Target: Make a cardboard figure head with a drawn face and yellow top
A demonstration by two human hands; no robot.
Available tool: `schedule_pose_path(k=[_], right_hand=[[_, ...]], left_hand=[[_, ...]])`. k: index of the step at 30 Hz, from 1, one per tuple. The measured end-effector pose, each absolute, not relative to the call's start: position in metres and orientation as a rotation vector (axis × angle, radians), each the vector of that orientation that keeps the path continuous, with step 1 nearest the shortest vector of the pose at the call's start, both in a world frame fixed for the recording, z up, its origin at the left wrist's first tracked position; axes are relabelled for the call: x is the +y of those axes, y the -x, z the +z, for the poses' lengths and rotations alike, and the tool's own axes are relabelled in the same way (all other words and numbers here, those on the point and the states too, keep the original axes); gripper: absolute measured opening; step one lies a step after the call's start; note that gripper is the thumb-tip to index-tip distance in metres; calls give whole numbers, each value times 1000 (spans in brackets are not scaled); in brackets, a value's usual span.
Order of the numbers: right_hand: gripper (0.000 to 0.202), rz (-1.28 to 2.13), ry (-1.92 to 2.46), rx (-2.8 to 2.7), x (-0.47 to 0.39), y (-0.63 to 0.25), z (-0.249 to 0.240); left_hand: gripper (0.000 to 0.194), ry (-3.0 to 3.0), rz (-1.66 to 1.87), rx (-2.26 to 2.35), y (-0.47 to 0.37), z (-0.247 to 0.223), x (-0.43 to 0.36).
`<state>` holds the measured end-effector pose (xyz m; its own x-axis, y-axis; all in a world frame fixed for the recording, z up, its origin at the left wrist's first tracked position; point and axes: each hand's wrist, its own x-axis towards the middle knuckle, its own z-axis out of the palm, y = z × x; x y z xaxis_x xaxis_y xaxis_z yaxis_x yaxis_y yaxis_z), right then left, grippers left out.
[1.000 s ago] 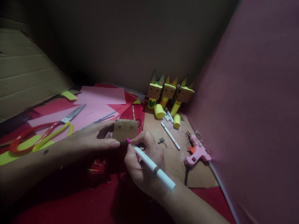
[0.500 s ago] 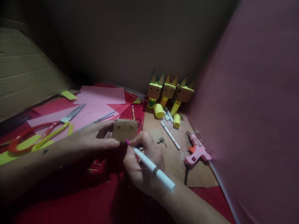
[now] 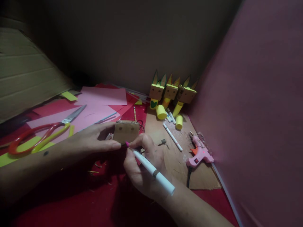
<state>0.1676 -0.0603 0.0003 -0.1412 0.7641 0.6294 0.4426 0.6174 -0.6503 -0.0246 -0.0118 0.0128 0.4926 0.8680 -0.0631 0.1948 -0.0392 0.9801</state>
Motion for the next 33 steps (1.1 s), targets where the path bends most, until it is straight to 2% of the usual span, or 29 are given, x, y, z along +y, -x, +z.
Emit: schedule_pose_path(k=[13, 20, 27, 33], right_hand=[[7, 400, 982, -1702, -61, -167, -4], [6, 378, 996, -1709, -61, -167, -4], [7, 354, 990, -1741, -61, -168, -2], [9, 443, 941, -1702, -60, -168, -3]], left_hand=[[57, -1499, 720, 926, 25, 8, -10], [62, -1457, 697, 912, 26, 11, -12], [59, -1483, 708, 935, 26, 9, -12], [62, -1508, 699, 928, 25, 12, -12]])
